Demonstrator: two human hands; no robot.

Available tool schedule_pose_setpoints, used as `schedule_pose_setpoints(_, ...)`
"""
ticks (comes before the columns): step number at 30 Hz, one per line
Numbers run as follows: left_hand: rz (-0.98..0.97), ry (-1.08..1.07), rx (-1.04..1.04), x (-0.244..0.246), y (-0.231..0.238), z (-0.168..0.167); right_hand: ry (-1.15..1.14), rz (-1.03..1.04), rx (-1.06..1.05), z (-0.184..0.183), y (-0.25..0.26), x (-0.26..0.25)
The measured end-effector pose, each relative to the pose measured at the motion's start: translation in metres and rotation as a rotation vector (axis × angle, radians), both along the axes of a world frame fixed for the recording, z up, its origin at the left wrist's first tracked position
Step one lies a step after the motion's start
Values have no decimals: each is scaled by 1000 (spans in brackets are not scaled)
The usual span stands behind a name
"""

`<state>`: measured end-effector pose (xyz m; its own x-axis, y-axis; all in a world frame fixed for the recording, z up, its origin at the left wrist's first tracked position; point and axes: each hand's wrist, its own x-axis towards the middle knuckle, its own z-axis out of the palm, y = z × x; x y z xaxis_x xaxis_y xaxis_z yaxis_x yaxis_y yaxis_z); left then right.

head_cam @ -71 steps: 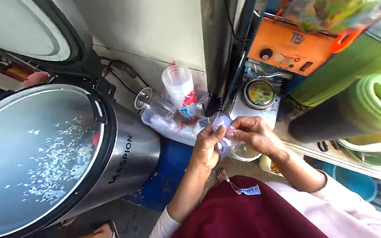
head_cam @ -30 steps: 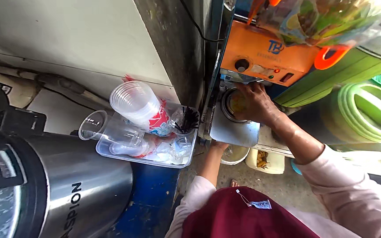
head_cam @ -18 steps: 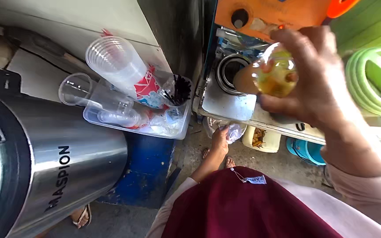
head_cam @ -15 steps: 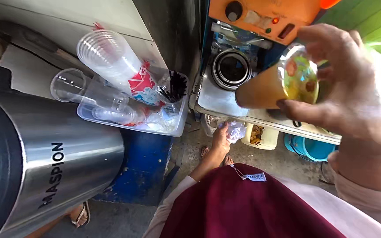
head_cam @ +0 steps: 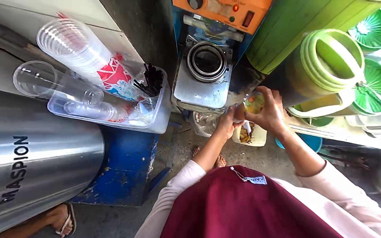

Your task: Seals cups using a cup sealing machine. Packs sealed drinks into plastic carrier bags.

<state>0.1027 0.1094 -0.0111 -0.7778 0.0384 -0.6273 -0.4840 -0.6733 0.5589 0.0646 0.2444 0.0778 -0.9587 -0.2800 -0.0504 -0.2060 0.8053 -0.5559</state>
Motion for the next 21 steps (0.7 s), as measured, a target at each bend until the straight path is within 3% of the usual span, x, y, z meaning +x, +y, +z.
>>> schedule_pose_setpoints(6,17,-12,-105,-38,1,-9,-32,50,93,-21,-24,-45)
schedule_pose_setpoints(10,64,-115,-180,-41,-1,-8,-77,79,96,-43,-31,-53)
schedule_pose_setpoints(15,109,-85,-322,-43,8,-11,-26,146,69,-52,-23,-57)
schedule_pose_setpoints(21,215,-174,-206,-48,7,-17,-40,287,150,-68,-22,-74)
